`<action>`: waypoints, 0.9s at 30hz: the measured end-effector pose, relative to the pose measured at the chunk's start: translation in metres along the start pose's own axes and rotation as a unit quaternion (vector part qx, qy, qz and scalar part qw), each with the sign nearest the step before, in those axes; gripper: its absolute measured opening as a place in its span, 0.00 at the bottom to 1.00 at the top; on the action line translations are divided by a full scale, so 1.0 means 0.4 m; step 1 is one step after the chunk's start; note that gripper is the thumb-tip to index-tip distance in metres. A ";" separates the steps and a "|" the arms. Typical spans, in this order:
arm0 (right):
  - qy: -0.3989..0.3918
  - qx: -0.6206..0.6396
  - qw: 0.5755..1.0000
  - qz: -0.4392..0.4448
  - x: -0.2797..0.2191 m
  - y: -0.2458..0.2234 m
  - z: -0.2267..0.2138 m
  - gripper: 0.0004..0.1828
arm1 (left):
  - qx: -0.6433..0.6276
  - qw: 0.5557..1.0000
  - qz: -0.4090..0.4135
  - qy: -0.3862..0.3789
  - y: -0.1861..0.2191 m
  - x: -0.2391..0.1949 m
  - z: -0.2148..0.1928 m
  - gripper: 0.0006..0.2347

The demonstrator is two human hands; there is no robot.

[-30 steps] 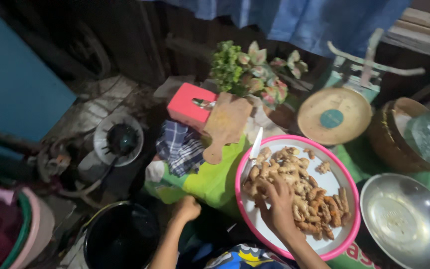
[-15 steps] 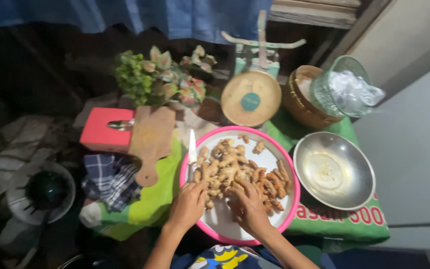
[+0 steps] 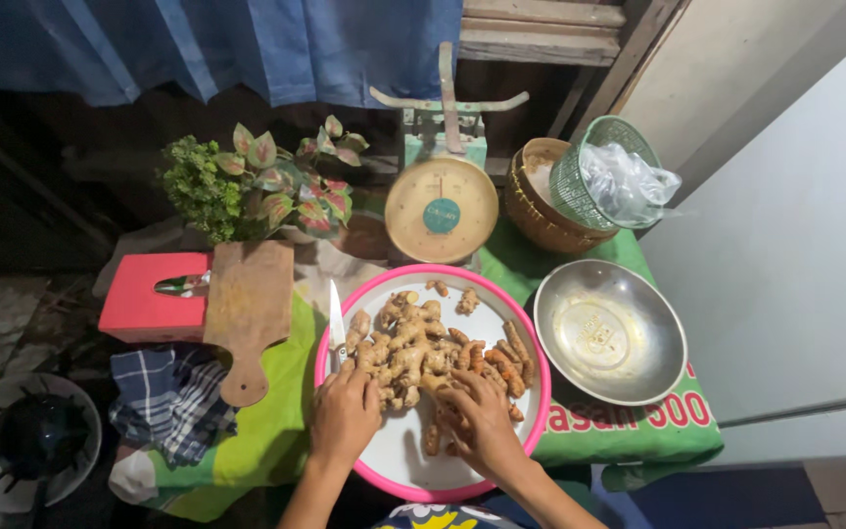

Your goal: The person removes ginger and turmeric from plastic bags and places them into a pink tray. They then move a cutting board and a metal bowl on the table, and continue to sort the root vegetables by hand.

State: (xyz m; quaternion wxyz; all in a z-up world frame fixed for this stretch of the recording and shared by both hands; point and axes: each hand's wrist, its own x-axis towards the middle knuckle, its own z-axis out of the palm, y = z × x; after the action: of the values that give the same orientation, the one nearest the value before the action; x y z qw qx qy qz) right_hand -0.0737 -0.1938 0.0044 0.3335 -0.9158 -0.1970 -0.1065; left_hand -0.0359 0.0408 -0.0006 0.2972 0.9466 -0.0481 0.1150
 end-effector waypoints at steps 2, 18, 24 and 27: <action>-0.010 -0.012 1.000 0.009 0.002 -0.001 -0.016 0.24 | 0.008 1.000 0.008 0.009 0.003 0.007 0.000 0.07; 0.055 -0.068 0.995 0.052 -0.107 0.107 -0.207 0.23 | -0.097 0.978 0.182 -0.027 0.324 0.123 0.154 0.05; 0.036 -0.061 0.993 0.099 -0.085 0.131 -0.213 0.34 | -0.004 0.984 0.163 -0.075 0.307 0.132 0.184 0.10; 0.027 -0.064 0.996 0.060 -0.044 0.116 -0.201 0.41 | 0.000 0.976 0.219 0.017 0.284 0.139 0.192 0.21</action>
State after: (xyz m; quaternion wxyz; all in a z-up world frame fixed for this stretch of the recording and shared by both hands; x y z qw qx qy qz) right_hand -0.0747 -0.2839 0.0330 0.2850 -0.9422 -0.1258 -0.1232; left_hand 0.0145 -0.0975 0.0146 0.2652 0.9112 -0.2488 0.1936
